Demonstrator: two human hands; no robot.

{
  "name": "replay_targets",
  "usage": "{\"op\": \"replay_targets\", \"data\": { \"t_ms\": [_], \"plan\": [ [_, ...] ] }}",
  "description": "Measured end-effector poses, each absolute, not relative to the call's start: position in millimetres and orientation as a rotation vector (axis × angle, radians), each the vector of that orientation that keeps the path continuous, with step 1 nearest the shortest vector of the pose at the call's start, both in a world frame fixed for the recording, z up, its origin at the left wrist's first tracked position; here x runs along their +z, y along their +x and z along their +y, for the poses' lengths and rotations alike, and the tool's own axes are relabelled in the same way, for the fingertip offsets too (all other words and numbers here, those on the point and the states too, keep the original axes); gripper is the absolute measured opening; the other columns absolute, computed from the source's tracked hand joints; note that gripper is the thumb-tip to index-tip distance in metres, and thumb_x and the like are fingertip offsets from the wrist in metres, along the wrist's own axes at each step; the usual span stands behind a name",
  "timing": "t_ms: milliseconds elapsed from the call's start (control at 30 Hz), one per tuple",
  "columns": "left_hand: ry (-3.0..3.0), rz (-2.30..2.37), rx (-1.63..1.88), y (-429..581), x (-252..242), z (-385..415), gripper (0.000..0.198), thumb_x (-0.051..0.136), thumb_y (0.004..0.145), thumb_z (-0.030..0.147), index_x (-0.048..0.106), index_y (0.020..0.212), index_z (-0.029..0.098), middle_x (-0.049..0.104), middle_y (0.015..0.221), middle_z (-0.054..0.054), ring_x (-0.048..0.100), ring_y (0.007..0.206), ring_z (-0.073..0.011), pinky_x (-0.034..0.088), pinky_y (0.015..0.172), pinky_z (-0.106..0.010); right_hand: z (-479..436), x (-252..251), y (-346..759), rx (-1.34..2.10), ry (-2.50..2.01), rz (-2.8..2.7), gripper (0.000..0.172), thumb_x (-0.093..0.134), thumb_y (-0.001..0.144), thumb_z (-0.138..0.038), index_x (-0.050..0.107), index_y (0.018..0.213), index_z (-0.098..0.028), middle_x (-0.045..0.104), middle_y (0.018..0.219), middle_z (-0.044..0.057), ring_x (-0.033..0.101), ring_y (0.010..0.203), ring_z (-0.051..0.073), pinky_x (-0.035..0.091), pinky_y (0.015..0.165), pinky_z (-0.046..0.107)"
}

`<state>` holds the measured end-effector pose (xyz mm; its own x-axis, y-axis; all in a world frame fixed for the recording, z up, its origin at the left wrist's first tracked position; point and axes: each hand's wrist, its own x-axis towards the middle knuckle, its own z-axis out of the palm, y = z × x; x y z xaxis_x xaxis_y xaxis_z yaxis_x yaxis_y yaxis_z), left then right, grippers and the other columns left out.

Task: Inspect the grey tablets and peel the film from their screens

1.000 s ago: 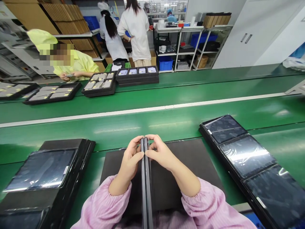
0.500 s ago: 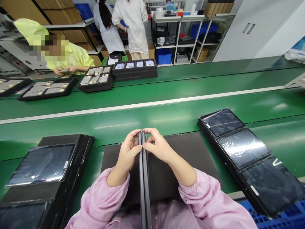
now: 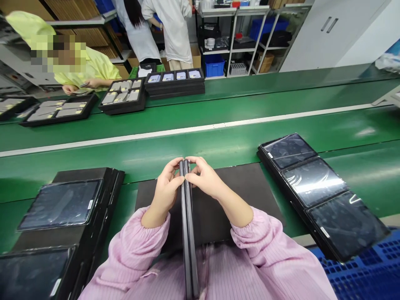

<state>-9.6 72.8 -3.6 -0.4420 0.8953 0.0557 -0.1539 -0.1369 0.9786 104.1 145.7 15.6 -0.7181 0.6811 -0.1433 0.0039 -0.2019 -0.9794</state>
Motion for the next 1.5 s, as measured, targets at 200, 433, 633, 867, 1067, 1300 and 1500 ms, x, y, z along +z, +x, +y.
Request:
{"op": "replay_targets", "data": {
  "t_ms": [200, 433, 633, 867, 1067, 1300, 1500],
  "plan": [
    [0.969, 1.189, 1.65, -11.9, -13.8, 66.1, 0.061, 0.065, 0.065, 0.023, 0.05, 0.124, 0.02, 0.046, 0.135, -0.009, 0.041, 0.127, -0.0302, 0.035, 0.106, -0.043, 144.1, 13.7, 112.2, 2.016, -0.741, -1.662, 0.068, 0.061, 0.061, -0.026, 0.037, 0.125, -0.02, 0.046, 0.105, 0.005, 0.047, 0.07, 0.013, 0.045, 0.059, 0.028],
    [1.028, 1.17, 1.622, -14.5, -14.8, 66.0, 0.061, 0.067, 0.066, 0.023, 0.049, 0.125, 0.022, 0.045, 0.134, -0.008, 0.038, 0.129, -0.0293, 0.031, 0.109, -0.043, 146.9, 11.1, 115.6, 1.981, -0.696, -1.725, 0.068, 0.062, 0.063, -0.026, 0.038, 0.127, -0.021, 0.036, 0.129, 0.01, 0.047, 0.074, 0.013, 0.046, 0.066, 0.03],
    [0.979, 1.137, 1.663, -10.3, -12.3, 66.8, 0.06, 0.064, 0.065, 0.02, 0.049, 0.122, 0.022, 0.047, 0.131, -0.007, 0.039, 0.128, -0.0287, 0.032, 0.107, -0.043, 145.9, 11.8, 115.7, 2.01, -0.67, -1.701, 0.067, 0.062, 0.063, -0.027, 0.038, 0.126, -0.022, 0.039, 0.123, 0.008, 0.047, 0.074, 0.013, 0.045, 0.066, 0.029],
    [0.915, 1.164, 1.662, -6.8, -6.7, 68.4, 0.058, 0.064, 0.062, 0.019, 0.05, 0.118, 0.021, 0.05, 0.126, -0.006, 0.045, 0.12, -0.0252, 0.035, 0.104, -0.039, 144.0, 13.2, 113.9, 2.027, -0.714, -1.624, 0.067, 0.062, 0.06, -0.025, 0.038, 0.122, -0.02, 0.048, 0.092, 0.002, 0.046, 0.07, 0.015, 0.043, 0.061, 0.028],
    [0.831, 1.229, 1.639, -4.7, -2.4, 71.3, 0.05, 0.06, 0.064, 0.021, 0.051, 0.113, 0.021, 0.056, 0.116, -0.006, 0.054, 0.102, -0.0228, 0.044, 0.091, -0.038, 140.6, 9.3, 109.5, 1.977, -0.779, -1.574, 0.055, 0.054, 0.066, -0.026, 0.041, 0.118, -0.021, 0.043, 0.066, -0.004, 0.046, 0.062, 0.017, 0.041, 0.057, 0.03],
    [0.822, 1.25, 1.631, -5.3, -2.2, 70.0, 0.05, 0.06, 0.065, 0.02, 0.052, 0.114, 0.021, 0.057, 0.115, -0.006, 0.055, 0.103, -0.0222, 0.045, 0.088, -0.035, 140.3, 10.9, 107.7, 1.962, -0.816, -1.557, 0.056, 0.056, 0.063, -0.025, 0.043, 0.117, -0.019, 0.044, 0.064, -0.006, 0.047, 0.06, 0.016, 0.042, 0.058, 0.03],
    [0.863, 1.278, 1.648, -7.1, -1.7, 71.2, 0.047, 0.059, 0.063, 0.016, 0.054, 0.11, 0.021, 0.059, 0.114, -0.005, 0.055, 0.104, -0.0212, 0.044, 0.091, -0.035, 141.3, 7.9, 108.7, 1.94, -0.797, -1.587, 0.058, 0.058, 0.065, -0.025, 0.043, 0.121, -0.02, 0.049, 0.071, -0.003, 0.048, 0.061, 0.015, 0.046, 0.059, 0.03]
  ]
}}
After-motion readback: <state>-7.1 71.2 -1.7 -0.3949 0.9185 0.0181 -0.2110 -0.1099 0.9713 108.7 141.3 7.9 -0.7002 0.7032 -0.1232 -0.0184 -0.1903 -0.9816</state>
